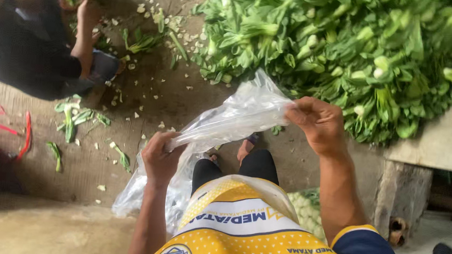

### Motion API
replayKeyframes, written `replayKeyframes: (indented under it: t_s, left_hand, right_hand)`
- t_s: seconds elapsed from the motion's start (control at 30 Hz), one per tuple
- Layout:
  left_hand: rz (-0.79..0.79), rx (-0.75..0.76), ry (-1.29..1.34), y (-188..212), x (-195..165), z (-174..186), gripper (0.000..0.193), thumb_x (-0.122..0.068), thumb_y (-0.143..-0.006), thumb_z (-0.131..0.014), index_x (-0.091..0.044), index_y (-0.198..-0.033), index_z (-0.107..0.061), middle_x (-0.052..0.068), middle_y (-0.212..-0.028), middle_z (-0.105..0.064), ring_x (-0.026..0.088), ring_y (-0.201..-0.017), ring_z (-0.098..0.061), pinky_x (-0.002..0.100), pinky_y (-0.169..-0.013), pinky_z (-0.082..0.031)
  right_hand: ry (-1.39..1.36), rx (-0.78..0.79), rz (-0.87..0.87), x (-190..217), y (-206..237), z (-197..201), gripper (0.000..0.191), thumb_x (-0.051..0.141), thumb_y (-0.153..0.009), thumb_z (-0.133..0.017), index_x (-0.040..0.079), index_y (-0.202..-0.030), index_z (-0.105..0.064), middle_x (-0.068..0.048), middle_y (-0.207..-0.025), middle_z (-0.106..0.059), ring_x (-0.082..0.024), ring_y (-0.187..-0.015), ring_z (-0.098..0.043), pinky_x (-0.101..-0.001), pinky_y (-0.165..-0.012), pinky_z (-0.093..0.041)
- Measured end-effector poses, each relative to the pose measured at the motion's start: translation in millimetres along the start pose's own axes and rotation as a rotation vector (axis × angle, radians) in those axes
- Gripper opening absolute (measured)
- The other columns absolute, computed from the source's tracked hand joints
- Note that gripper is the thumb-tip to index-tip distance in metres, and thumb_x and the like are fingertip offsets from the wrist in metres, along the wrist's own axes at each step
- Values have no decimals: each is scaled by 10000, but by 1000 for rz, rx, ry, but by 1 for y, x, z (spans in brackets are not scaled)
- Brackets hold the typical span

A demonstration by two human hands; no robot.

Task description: The person sits on the floor and packs bok choy into clear plastic bags, gathering handfuls of the leafy greens from large piles on the ground, arranging them in the bags, and opening new plastic bags to continue filling them.

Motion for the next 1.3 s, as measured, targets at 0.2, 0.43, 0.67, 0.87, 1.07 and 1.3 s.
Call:
replayKeyframes:
  t_s: [0.2,0.43,0.67,0.87,1.07,1.3]
  left_hand:
    - [-142,-30,-212,-2,-29,-4,358,-48,-757,-889,-103,-1079,-743,67,-1028,-715,239,-939,-692,356,-802,-557]
    - [239,721,-574,-16,-22,-67,761,-296,-683,-920,-140,-1354,-596,99,-1166,-693,290,-1018,-659,464,-934,-487]
    - [-286,600,-527,-20,-5,-141,452,-169,-596,-862,-97,-1036,-782,142,-1159,-750,310,-1158,-653,546,-1069,-390]
    - [127,306,11,-48,-3,-179,445,104,-742,-590,-45,-1134,-739,138,-1187,-740,220,-1146,-709,353,-964,-551]
    - [183,63,11,-86,-49,-220,174,-104,-1010,-644,-6,-1136,-714,7,-792,-690,58,-707,-604,228,-621,-477]
    - [630,170,549,-67,-46,-298,143,-187,-917,-700,-46,-902,-714,-22,-822,-684,70,-734,-629,246,-671,-538]
  right_hand:
    - [-173,-47,-65,-4,26,31,242,82,-959,-725,13,-1191,-715,-107,-965,-784,-169,-859,-771,-317,-788,-648]
    - [-199,-138,87,7,36,83,177,71,-994,-693,73,-1169,-667,-81,-926,-766,-96,-747,-702,-277,-673,-618]
    - [-138,-800,393,29,68,264,188,-47,-1006,-678,126,-1044,-614,-17,-783,-629,-52,-557,-504,-216,-445,-423]
    - [-132,-1242,436,-20,118,449,205,-103,-1047,-656,79,-1120,-596,-85,-947,-679,-172,-843,-700,-334,-796,-647]
    - [-71,-1222,463,-94,90,606,189,-42,-1104,-712,52,-1178,-566,-110,-1064,-673,-212,-912,-606,-350,-804,-505]
    - [568,-754,132,-155,20,422,230,203,-1103,-682,40,-1222,-571,-143,-1020,-678,-285,-953,-682,-423,-945,-571]
Point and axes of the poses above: each hand's wrist, its own y-axis away from the middle knuckle, its own z-axis out of the back of the hand, x = y × z, the point moved 5 cm from there along -y, towards the middle knuckle
